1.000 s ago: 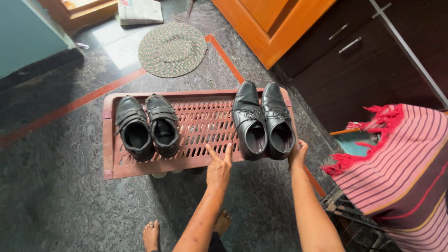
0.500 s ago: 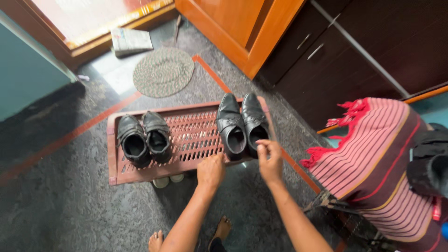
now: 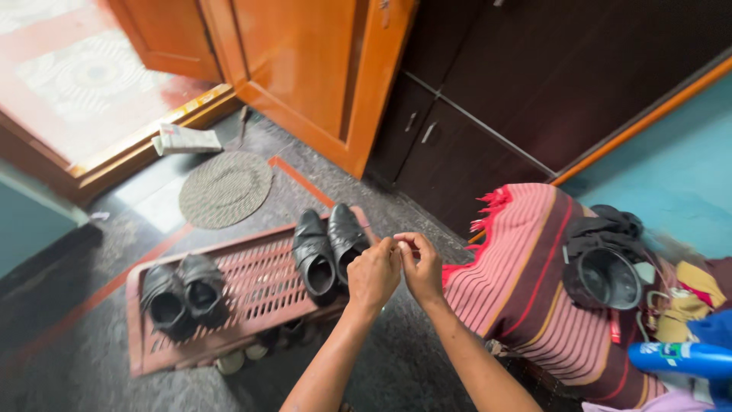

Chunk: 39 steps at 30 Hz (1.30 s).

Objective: The person removes several pairs of shoes from a plastic shoe rack, wets a cloth at a sink, and wipes the empty rack surfaces. The shoes are placed on the floor during the cleaning process.

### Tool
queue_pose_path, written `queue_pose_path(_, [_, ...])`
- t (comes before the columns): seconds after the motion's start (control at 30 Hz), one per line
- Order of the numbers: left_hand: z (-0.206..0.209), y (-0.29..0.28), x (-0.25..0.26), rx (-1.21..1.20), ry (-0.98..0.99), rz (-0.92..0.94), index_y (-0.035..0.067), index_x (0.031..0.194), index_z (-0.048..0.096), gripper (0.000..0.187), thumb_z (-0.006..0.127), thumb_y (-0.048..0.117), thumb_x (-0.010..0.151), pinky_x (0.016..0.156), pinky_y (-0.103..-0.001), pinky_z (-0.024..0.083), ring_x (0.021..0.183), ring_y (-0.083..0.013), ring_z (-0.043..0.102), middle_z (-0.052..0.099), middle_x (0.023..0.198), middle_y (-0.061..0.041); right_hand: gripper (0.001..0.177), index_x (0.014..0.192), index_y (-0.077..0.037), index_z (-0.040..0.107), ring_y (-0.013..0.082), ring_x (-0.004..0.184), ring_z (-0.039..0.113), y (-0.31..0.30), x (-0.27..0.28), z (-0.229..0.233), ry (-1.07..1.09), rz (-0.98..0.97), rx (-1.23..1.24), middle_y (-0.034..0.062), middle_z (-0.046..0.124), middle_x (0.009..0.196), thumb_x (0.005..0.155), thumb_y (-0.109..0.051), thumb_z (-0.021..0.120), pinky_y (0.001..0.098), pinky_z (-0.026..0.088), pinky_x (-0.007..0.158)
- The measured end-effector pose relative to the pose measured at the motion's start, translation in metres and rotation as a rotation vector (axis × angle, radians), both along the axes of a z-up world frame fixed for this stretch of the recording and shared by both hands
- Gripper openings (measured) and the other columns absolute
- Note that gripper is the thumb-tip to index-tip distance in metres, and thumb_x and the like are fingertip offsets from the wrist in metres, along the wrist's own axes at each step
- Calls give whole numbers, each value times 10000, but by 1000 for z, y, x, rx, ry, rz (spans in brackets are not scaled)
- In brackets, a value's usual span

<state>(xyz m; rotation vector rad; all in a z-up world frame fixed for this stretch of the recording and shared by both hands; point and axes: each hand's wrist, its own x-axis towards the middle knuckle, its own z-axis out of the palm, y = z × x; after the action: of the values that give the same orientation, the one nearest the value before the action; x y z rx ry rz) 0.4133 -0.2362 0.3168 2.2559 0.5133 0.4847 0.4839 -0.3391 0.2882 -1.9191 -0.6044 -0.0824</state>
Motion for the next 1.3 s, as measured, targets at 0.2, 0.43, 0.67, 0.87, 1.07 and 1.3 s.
queue_pose_path(0.2, [19,-32,85,22,-114,-169,99,921,663,168,580,243,945,639,-506,555,721,-375,722,749,830,-132,126,1061,-49,709,161,865,737,-45,71,21,-61,-150,20,70,746,983,980,-96,625,292,579,747])
queue_pose_path(0.43, [13,-111,175,-7,-90,-388,93,979,632,158,565,235,955,634,-542,550,717,-414,712,739,840,-173,149,1068,-61,710,150,818,734,-123,144,29,7,-363,5,62,754,948,1004,-147,607,282,569,737])
queue_pose_path(0.67, [-23,-213,267,-8,-48,-516,70,1133,568,279,621,209,897,630,-545,547,734,-414,713,725,838,-215,218,1152,-75,668,308,1069,652,-244,251,-21,-241,-530,-334,141,664,1104,969,-194,665,406,519,927])
queue_pose_path(0.87, [-50,-281,329,2,-89,-553,21,1176,585,332,637,195,898,641,-528,559,731,-423,709,718,879,-230,582,1244,-176,592,414,1376,391,-338,325,-55,-63,-869,-866,169,482,1398,748,-343,849,690,311,1056])
queue_pose_path(1.07, [-61,-306,366,10,-26,-517,10,1063,609,244,638,170,881,669,-527,565,772,-429,713,721,906,-222,924,1465,-246,415,495,1314,359,-385,366,-74,353,-938,-802,221,278,1572,658,-182,859,658,420,952])
queue_pose_path(1.3, [-72,-312,369,110,429,-642,54,1007,725,336,638,366,918,788,-469,587,885,-364,740,754,955,-196,247,1028,-162,683,358,981,710,-389,408,-112,74,-705,-611,113,744,1008,812,-44,662,466,550,848])
